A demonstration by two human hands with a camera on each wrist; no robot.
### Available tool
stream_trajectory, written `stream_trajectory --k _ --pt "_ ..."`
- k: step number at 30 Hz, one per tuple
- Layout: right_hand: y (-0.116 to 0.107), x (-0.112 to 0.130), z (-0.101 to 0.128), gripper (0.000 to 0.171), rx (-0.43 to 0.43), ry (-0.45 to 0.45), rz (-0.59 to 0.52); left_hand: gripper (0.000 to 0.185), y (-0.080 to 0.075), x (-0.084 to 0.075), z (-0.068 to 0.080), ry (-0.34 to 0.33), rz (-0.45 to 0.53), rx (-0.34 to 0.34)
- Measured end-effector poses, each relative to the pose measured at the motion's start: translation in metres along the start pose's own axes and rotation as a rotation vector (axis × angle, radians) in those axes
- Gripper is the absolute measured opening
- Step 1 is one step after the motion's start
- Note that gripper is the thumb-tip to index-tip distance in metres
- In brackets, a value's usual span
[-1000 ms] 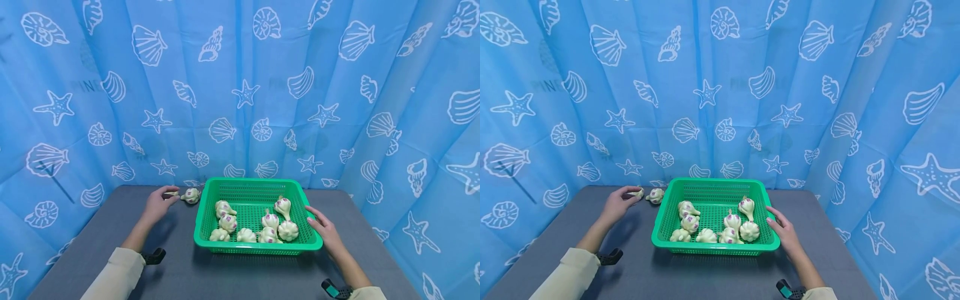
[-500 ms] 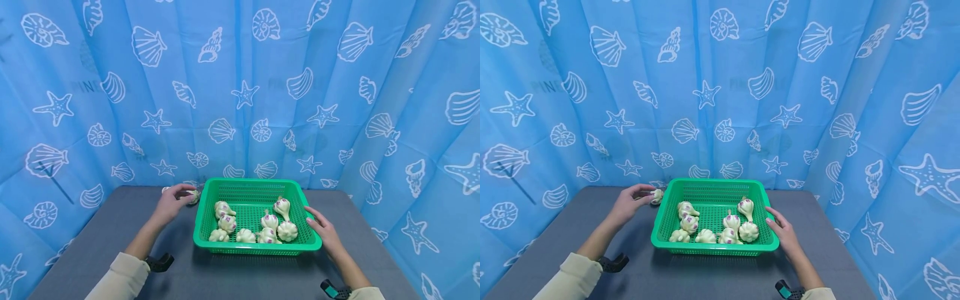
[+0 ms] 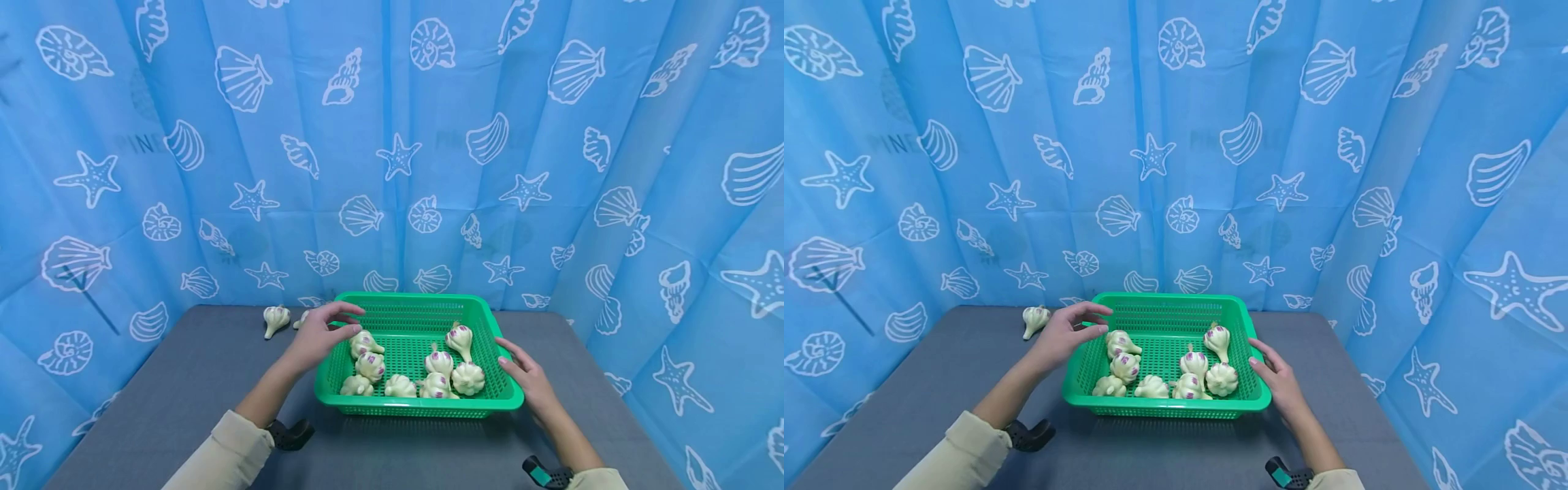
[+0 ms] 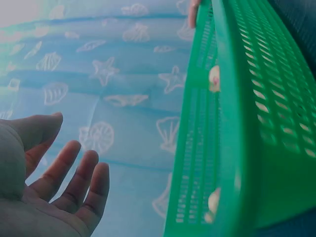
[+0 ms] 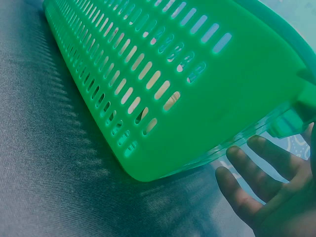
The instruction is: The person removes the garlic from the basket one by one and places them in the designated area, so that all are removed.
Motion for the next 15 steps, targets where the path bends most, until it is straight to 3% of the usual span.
stream_trajectory --k 8,15 --pt "0.0 0.004 -0.001 0.053 0.012 -0.037 0.019 0.024 0.04 -0.017 -0.032 0.013 -0.02 0.131" --pt "0.0 0.001 0.001 0.053 0.006 -0.006 -0.022 0.025 0.078 -0.008 -0.062 -0.01 -0.133 0.282"
Point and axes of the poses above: each hand's wrist, its own z-axis away from the middle knuckle, its own y-axis out of the palm, x = y × z, the point moved 10 cm from there along -z, towards the middle knuckle, and after that the axes turned 4 degrees about -z, right-handed, at the moved point
